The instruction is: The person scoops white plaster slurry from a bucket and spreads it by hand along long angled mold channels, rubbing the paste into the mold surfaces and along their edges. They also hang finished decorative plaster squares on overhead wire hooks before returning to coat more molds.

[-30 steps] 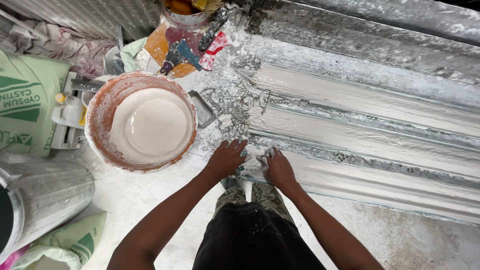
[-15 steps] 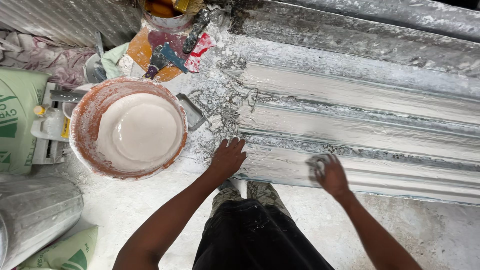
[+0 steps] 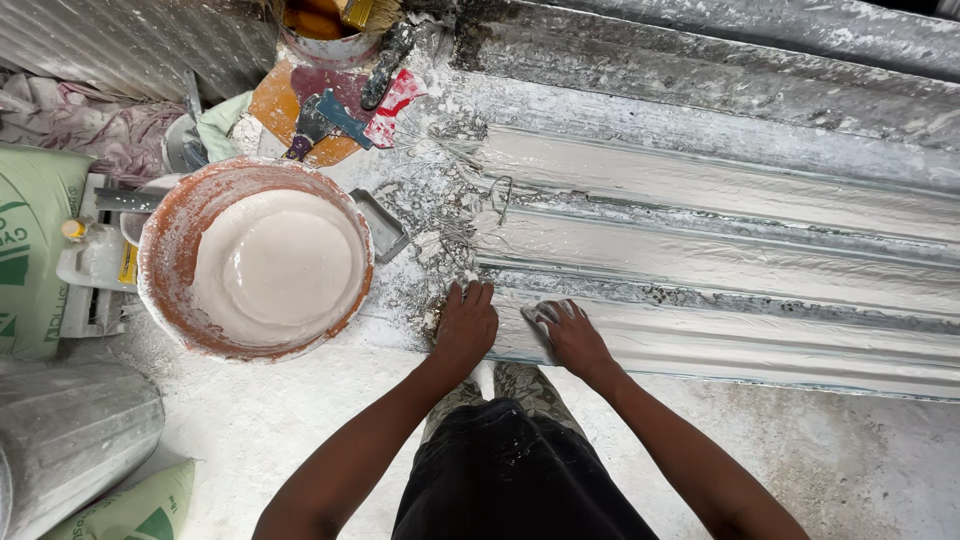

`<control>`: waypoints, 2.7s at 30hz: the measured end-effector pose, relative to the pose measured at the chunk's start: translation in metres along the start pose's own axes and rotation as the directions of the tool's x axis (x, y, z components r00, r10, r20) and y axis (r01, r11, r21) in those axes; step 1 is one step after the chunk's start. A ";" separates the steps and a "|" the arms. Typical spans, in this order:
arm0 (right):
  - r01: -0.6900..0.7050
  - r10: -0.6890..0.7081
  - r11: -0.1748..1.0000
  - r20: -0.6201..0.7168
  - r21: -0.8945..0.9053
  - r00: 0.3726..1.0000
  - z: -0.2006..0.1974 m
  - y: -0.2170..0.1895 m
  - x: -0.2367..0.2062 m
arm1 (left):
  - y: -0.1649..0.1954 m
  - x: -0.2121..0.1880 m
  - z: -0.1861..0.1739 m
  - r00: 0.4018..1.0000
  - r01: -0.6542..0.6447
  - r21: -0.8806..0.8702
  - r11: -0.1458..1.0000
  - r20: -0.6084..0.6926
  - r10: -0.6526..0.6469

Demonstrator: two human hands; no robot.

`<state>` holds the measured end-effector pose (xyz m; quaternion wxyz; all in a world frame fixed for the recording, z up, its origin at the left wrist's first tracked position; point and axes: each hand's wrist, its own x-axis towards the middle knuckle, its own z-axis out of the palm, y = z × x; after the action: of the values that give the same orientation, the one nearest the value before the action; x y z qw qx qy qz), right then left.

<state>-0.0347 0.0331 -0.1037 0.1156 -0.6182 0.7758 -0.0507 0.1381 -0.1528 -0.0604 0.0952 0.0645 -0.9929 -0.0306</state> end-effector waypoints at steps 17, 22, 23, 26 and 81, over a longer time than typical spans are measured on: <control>-0.017 0.035 0.988 -0.108 0.156 0.994 -0.005 0.024 -0.021 | -0.040 0.029 -0.003 0.823 0.567 -0.350 0.746 0.286 -0.491; -0.166 0.197 0.967 -0.152 0.191 0.969 -0.022 0.026 -0.019 | -0.052 0.043 0.007 0.683 0.728 -0.335 0.598 0.433 -0.588; -0.189 0.224 0.965 -0.199 0.182 0.954 -0.028 0.026 -0.013 | -0.053 0.044 0.010 0.684 0.728 -0.323 0.604 0.398 -0.612; -0.159 0.271 0.921 -0.293 0.356 0.917 -0.049 0.028 0.018 | -0.054 0.040 0.017 0.673 0.740 -0.300 0.602 0.322 -0.666; -0.053 0.005 0.986 0.295 0.155 0.956 -0.059 -0.024 0.231 | -0.091 0.084 0.024 0.352 0.372 -0.916 -0.149 0.288 -0.891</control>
<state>-0.0748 -0.2002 -0.0678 0.2798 -0.5960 0.7525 -0.0194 0.0623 -0.2529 -0.0754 0.3105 0.5088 -0.5315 -0.6018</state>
